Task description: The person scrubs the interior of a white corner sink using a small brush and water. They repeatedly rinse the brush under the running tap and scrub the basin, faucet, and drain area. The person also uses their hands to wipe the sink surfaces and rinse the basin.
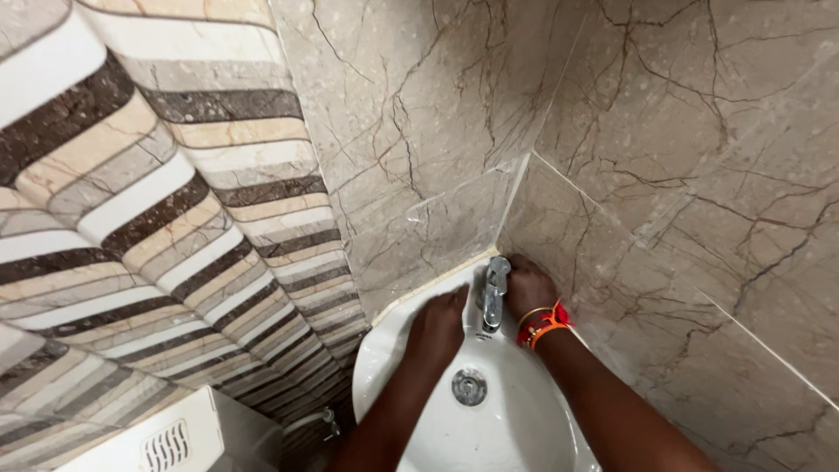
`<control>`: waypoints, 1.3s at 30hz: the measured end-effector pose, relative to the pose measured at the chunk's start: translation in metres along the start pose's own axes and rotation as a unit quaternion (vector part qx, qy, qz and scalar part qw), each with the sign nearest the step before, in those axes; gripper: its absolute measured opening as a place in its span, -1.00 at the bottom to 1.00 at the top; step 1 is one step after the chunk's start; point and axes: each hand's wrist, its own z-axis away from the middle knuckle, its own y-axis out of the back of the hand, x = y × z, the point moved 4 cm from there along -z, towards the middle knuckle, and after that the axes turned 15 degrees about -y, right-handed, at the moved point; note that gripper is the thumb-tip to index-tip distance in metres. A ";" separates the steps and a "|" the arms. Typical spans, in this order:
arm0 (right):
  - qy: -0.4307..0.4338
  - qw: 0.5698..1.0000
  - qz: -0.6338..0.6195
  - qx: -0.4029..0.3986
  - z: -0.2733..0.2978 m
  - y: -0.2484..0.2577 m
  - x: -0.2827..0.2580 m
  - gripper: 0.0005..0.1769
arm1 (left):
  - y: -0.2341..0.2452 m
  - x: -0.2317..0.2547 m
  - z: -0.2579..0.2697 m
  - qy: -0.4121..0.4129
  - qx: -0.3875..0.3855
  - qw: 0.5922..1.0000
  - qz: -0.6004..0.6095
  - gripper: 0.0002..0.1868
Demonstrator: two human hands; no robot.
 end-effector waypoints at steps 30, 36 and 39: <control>-0.046 0.996 0.023 -0.070 0.013 0.035 -0.025 -0.30 | -0.118 -0.061 -0.077 0.395 0.122 0.727 0.548 -0.71; -0.093 0.984 0.058 -0.143 0.007 0.010 -0.012 -0.41 | -0.114 -0.059 -0.077 0.404 0.151 0.731 0.529 -0.73; -0.065 0.993 0.062 -0.082 0.009 0.001 -0.005 -0.62 | -0.106 -0.062 -0.076 0.419 0.109 0.759 0.487 -0.78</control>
